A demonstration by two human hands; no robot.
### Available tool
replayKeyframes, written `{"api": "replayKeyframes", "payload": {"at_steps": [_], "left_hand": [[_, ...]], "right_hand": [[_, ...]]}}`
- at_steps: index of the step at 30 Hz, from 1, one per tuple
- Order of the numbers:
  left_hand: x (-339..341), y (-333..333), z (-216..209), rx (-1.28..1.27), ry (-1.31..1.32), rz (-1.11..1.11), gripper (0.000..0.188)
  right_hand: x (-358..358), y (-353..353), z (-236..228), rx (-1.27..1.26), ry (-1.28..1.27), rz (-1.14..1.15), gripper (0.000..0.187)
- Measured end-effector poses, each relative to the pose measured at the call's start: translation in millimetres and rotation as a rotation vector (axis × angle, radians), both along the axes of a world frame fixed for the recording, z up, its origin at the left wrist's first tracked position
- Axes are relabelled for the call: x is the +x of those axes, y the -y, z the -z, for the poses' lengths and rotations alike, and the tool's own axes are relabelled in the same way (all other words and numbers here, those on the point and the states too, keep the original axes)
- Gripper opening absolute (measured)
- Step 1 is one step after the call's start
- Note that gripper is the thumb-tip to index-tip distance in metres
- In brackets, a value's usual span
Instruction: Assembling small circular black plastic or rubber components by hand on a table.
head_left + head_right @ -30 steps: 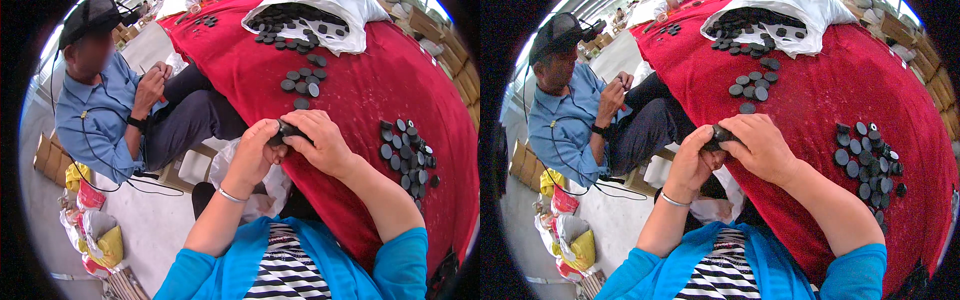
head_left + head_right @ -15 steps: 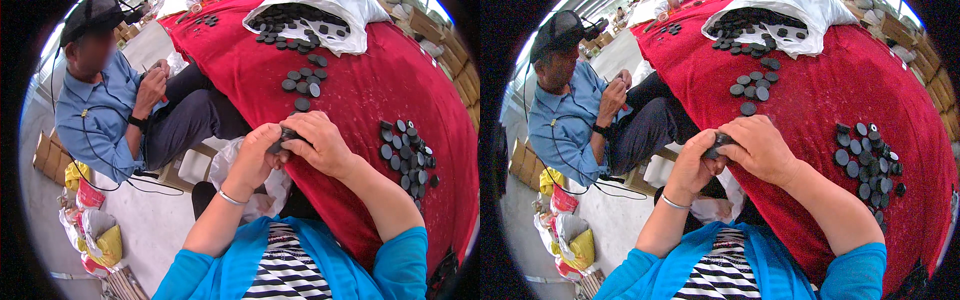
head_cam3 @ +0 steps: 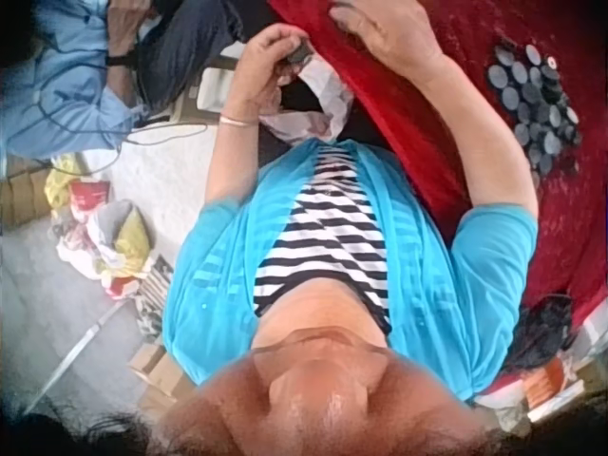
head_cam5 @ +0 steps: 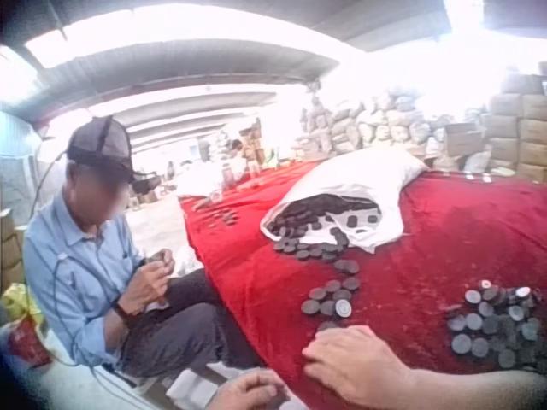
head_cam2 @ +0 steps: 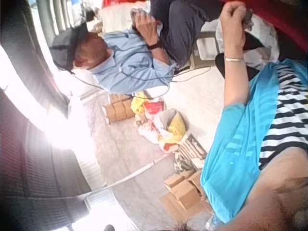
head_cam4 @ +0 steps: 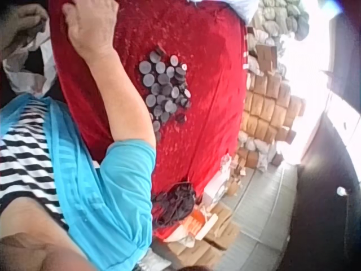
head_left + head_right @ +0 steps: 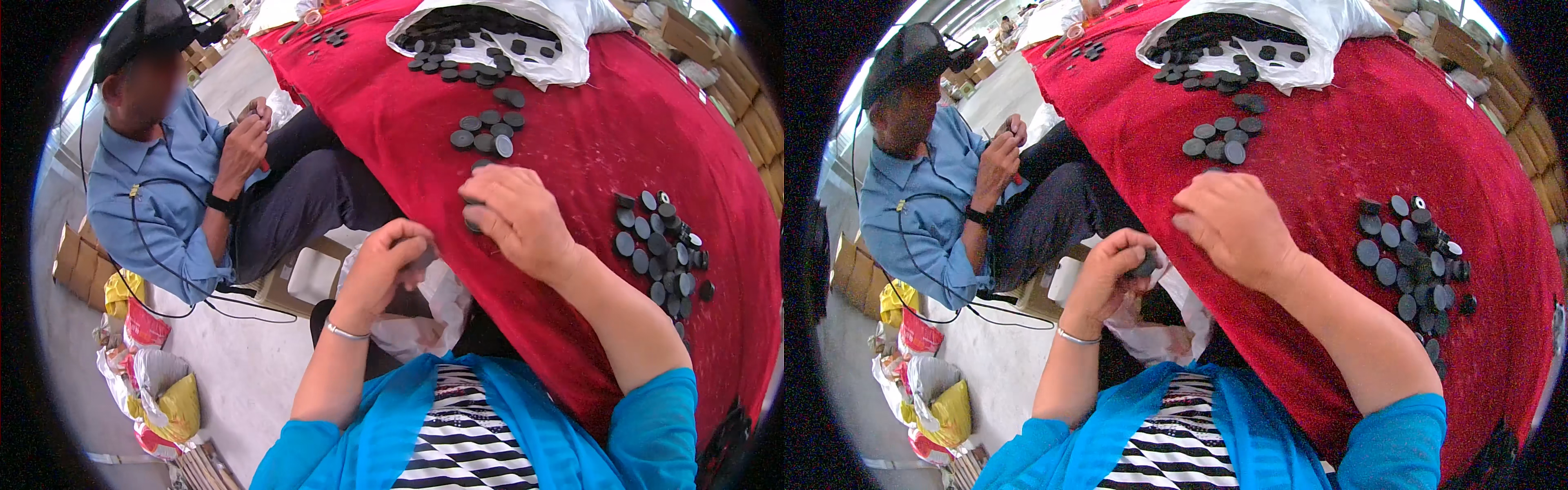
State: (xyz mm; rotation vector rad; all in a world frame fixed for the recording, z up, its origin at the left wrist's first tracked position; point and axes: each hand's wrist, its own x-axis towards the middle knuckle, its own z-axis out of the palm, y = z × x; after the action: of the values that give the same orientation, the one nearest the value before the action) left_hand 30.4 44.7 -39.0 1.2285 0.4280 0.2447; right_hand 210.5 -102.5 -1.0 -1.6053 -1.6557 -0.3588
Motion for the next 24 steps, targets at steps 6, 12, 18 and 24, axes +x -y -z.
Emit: {"api": "replayKeyframes", "payload": {"at_steps": [6, 12, 18, 24], "left_hand": [[-16.9, -10.7, 24.8, 1.209, -0.256, -0.008, 0.014], [33.0, 14.7, -31.6, 0.976, -0.041, -0.151, 0.019], [64.8, 28.8, -40.5, 1.414, 0.053, 0.077, 0.046], [69.8, 19.0, -38.9, 1.368, -0.007, 0.187, 0.049]], "right_hand": [[27.6, -5.0, 12.3, 0.059, -0.507, 0.173, 0.019], [29.8, -0.5, 23.4, -0.127, -0.503, 0.169, 0.024], [25.5, -4.7, 26.1, -0.101, -0.297, 0.122, 0.025], [34.0, -1.1, 18.4, -0.115, -0.398, 0.184, 0.022]]}}
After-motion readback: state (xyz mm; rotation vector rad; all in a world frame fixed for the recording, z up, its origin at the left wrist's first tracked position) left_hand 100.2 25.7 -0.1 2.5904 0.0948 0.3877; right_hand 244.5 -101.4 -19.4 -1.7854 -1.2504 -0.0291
